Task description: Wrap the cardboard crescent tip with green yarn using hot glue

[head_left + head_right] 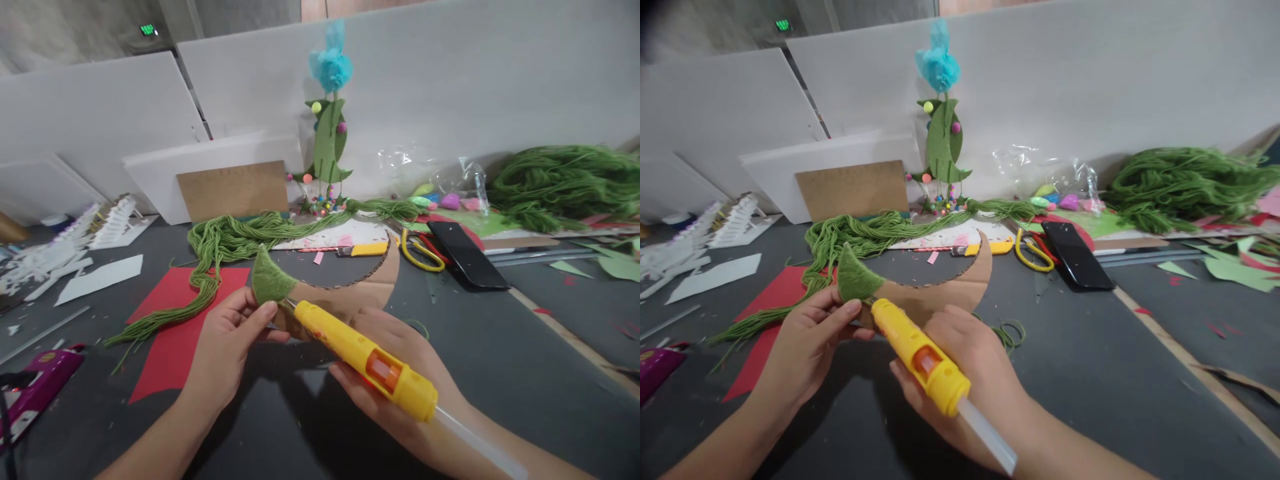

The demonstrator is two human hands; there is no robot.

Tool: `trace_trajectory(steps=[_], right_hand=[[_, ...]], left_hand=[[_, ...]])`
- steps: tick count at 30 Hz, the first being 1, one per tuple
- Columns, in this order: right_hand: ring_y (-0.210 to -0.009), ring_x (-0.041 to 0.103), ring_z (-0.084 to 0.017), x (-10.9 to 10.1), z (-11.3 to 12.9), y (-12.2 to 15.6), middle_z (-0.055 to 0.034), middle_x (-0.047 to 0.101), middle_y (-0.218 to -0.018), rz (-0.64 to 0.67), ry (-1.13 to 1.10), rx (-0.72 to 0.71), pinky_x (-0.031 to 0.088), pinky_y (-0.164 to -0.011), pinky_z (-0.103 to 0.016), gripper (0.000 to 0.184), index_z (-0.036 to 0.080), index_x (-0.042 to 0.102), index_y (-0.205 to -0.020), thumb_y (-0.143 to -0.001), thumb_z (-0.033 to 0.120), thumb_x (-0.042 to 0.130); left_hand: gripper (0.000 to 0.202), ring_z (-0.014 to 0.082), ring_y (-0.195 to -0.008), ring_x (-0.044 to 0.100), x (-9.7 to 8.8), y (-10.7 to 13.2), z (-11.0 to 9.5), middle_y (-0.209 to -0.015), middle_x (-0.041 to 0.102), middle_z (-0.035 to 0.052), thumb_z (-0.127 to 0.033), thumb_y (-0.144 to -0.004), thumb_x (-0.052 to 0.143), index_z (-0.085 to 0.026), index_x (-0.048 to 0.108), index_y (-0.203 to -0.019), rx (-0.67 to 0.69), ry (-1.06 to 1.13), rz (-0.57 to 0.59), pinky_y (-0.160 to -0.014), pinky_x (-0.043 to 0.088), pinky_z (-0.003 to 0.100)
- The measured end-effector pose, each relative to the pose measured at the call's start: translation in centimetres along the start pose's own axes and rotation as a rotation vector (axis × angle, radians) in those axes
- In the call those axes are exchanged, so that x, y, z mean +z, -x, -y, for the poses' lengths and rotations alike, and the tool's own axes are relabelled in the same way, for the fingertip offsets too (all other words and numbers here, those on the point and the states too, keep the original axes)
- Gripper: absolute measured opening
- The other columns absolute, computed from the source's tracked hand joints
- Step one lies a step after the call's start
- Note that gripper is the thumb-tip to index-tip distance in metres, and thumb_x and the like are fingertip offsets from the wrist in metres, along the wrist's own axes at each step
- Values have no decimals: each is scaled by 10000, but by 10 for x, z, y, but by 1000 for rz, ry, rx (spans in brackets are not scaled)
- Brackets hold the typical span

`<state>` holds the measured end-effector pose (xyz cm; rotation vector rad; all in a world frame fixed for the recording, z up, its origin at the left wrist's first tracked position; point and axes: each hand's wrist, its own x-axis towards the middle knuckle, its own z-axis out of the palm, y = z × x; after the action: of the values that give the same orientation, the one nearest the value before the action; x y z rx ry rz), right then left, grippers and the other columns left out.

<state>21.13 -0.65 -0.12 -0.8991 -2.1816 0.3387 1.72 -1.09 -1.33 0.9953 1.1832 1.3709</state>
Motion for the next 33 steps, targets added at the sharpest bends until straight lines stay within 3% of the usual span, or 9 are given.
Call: trace_trajectory(steps=[4,11,33], right_hand=[[-513,473,-144,1,1,0,-15,523,-576,-1,26,33,365,-457,-275,235,211,429,-601,-805,291,516],[-494,469,-139,0,3,-2,-2,520,-557,28,50,-59,366,-480,-284,223,211,448,-620,-840,241,474],[-582,545,-176,-2,4,-1,-61,593,-636,132,14,85,438,-533,-306,269,178,559,-657,-846,341,460]], left_hand=[[115,89,-616,605,0,1,1,-716,621,-25,-262,-749,671,-159,630,-777,7,-10,2,-580,560,215],[138,98,-598,614,0,1,2,-670,610,-29,-274,-736,677,-156,610,-710,32,-45,-12,-581,557,219],[135,103,-649,609,1,1,1,-717,612,-18,-278,-743,674,-156,644,-792,27,-37,0,-606,572,239]])
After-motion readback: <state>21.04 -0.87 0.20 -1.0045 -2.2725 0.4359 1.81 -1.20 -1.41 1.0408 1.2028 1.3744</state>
